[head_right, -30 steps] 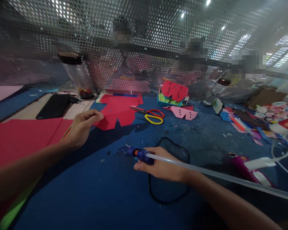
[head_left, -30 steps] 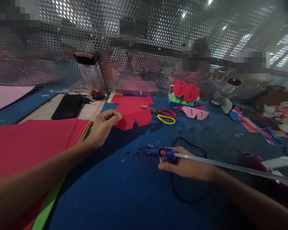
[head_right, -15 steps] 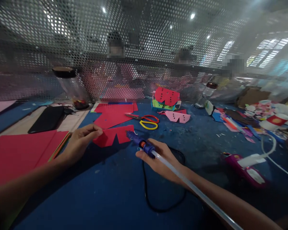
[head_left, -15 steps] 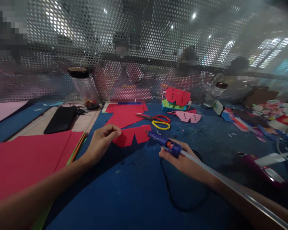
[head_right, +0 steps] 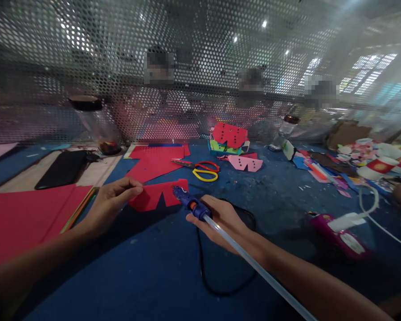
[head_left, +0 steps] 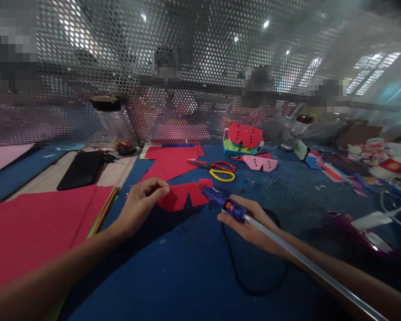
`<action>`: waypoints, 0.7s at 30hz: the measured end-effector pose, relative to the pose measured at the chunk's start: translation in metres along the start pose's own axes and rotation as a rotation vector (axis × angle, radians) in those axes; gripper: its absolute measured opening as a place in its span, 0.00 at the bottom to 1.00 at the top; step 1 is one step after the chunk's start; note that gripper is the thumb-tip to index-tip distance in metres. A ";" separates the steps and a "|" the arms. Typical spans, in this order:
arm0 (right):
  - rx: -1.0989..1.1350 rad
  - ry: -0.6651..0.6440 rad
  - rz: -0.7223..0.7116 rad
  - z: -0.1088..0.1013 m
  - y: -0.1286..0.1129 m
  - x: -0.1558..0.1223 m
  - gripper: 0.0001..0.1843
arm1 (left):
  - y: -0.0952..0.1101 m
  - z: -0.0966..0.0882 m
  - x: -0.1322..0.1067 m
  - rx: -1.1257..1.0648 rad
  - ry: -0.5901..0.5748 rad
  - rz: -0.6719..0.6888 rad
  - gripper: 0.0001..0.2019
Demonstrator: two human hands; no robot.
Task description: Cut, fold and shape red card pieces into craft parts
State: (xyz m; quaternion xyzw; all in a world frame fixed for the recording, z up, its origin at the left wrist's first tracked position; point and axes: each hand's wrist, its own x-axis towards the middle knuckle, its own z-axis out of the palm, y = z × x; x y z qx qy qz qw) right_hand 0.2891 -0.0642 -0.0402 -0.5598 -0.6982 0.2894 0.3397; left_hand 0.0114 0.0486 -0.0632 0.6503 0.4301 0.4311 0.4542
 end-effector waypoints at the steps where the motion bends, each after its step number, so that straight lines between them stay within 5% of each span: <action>1: -0.004 -0.003 -0.004 0.000 0.001 0.000 0.18 | 0.000 0.000 0.000 -0.004 -0.002 0.001 0.10; 21: 0.038 -0.074 0.066 -0.001 -0.002 -0.006 0.17 | 0.009 0.003 0.000 -0.001 0.047 0.018 0.09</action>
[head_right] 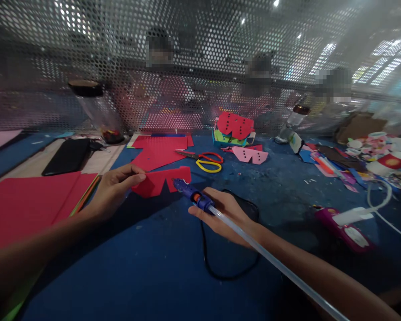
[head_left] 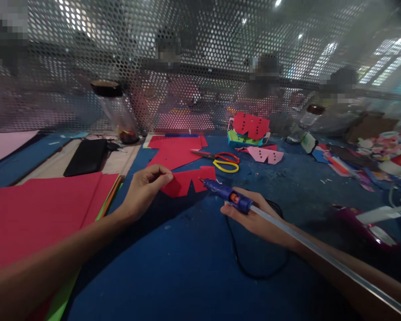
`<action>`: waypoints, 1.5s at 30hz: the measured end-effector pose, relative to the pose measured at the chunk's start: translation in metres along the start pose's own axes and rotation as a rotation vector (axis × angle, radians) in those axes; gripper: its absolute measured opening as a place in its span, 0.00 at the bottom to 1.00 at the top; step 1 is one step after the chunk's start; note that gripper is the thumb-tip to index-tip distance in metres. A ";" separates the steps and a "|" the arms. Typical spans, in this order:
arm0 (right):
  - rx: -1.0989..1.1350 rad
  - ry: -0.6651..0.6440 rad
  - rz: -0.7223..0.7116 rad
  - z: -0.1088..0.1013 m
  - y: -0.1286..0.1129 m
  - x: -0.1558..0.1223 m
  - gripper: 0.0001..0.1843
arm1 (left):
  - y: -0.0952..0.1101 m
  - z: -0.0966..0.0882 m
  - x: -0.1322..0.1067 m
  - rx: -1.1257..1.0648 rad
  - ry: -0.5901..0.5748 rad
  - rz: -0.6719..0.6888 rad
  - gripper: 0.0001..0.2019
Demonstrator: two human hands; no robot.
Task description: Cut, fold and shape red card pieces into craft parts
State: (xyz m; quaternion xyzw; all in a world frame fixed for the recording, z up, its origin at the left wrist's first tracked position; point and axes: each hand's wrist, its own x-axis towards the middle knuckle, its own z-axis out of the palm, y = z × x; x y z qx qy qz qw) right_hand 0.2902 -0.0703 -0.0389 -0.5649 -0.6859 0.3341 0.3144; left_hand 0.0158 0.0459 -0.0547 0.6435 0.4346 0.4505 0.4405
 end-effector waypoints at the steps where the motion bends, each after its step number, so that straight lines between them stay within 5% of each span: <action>1: 0.008 -0.021 0.009 0.000 0.000 -0.001 0.17 | -0.001 0.000 0.001 -0.016 0.008 -0.001 0.08; 9: 0.033 -0.099 0.096 0.007 0.001 -0.008 0.16 | -0.019 -0.005 0.010 -0.068 0.092 0.013 0.06; 16: 0.040 -0.324 0.060 0.003 -0.010 -0.007 0.16 | -0.017 -0.008 0.015 -0.143 0.136 -0.007 0.05; 26: 0.100 -0.386 0.122 0.011 -0.015 0.002 0.14 | -0.023 -0.014 0.025 -0.218 0.220 -0.003 0.04; 35: -0.098 -0.305 0.083 0.019 -0.013 0.020 0.22 | -0.028 -0.019 0.033 -0.258 0.329 -0.060 0.05; 45: -0.054 -0.267 0.000 0.015 -0.007 0.030 0.20 | -0.020 -0.033 0.042 -0.309 0.386 -0.046 0.06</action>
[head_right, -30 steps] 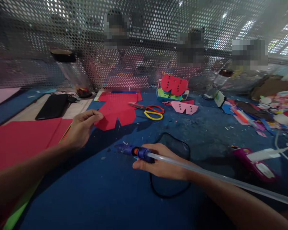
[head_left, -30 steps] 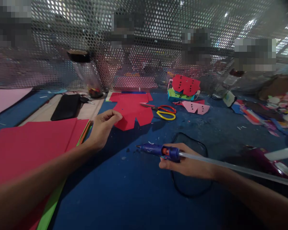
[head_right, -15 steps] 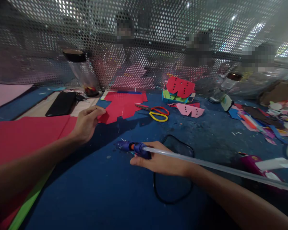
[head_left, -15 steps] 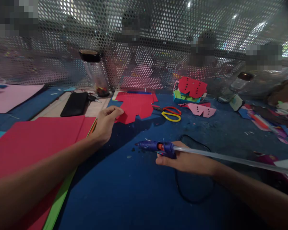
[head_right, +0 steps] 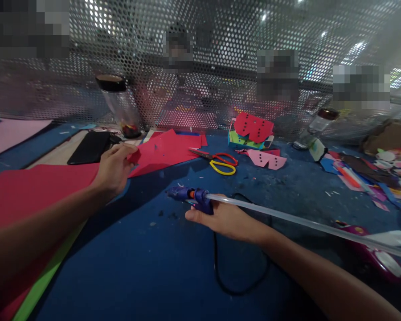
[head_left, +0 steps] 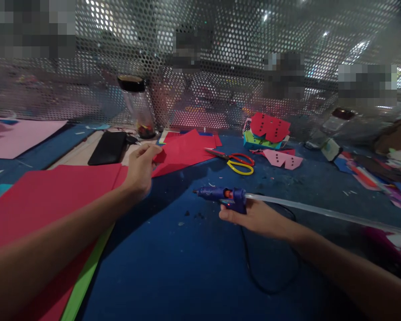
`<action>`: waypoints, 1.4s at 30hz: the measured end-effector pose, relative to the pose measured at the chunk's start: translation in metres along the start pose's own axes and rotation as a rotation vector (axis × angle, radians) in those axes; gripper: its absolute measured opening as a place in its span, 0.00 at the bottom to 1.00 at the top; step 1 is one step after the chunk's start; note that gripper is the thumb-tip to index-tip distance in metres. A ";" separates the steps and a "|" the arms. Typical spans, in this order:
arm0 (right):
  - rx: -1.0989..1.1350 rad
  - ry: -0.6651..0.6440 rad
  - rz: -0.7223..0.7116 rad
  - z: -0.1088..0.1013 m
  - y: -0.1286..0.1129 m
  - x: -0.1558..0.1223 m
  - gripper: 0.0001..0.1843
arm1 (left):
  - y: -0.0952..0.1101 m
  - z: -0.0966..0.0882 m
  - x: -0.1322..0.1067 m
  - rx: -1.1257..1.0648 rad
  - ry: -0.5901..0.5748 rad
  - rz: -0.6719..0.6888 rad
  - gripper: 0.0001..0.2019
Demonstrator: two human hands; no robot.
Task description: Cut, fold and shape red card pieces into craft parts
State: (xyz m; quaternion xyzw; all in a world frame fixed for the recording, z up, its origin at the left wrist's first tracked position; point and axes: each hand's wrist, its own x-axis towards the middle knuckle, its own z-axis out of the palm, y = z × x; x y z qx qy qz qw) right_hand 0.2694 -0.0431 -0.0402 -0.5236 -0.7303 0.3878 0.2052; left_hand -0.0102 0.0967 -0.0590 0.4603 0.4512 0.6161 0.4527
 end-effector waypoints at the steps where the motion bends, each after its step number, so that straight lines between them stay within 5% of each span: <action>1: 0.006 0.010 0.003 0.000 -0.001 0.003 0.20 | 0.000 -0.001 0.002 -0.006 0.005 0.007 0.05; 11: -0.181 0.042 -0.014 0.002 -0.008 0.030 0.25 | -0.010 -0.004 0.008 -0.032 0.044 0.004 0.06; 17: -0.217 -0.052 0.039 0.001 -0.010 0.031 0.29 | -0.014 -0.003 0.008 -0.015 0.044 -0.001 0.04; 42: -0.359 -0.015 0.060 0.009 -0.012 0.037 0.20 | -0.023 -0.004 0.011 0.072 0.022 0.085 0.04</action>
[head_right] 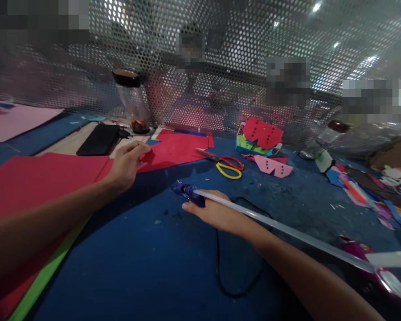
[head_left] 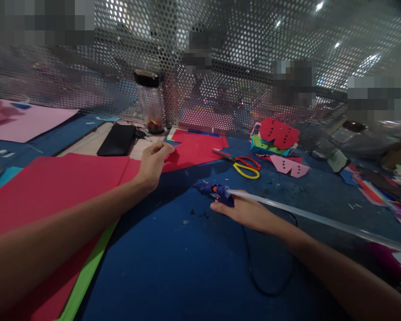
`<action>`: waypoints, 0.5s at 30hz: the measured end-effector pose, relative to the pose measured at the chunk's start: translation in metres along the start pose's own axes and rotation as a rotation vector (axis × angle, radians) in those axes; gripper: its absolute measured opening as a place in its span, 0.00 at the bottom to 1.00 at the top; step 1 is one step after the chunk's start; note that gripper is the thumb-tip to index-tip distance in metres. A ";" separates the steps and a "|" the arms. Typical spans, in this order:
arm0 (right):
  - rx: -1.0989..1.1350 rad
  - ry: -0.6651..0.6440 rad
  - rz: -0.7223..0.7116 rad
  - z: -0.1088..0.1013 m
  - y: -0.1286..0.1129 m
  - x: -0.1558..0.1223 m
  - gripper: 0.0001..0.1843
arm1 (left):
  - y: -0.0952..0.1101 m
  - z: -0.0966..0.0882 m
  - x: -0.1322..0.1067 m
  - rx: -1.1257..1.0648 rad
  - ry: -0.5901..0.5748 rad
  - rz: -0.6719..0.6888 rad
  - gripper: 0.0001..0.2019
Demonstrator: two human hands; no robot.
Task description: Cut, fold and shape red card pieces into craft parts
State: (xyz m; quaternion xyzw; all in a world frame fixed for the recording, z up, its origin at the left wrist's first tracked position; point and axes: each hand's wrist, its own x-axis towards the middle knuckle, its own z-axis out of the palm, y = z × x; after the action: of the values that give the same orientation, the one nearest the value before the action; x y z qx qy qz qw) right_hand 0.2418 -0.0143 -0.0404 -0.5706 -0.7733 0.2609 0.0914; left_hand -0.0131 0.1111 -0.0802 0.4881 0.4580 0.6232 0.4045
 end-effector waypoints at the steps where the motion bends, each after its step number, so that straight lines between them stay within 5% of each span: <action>1: -0.002 -0.005 0.005 0.000 -0.001 0.000 0.21 | 0.000 0.000 0.000 -0.001 -0.002 -0.002 0.04; 9: -0.012 -0.005 0.043 0.000 -0.002 -0.001 0.22 | 0.004 0.001 -0.003 0.003 -0.008 -0.007 0.04; 15: 0.206 0.048 -0.018 0.002 0.010 -0.006 0.23 | 0.005 0.001 -0.004 0.024 -0.028 -0.027 0.05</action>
State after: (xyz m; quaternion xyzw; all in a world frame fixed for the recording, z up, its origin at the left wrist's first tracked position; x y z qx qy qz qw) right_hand 0.2513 -0.0181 -0.0457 -0.5572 -0.7452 0.3244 0.1702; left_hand -0.0111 0.1059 -0.0760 0.4955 0.4663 0.6051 0.4134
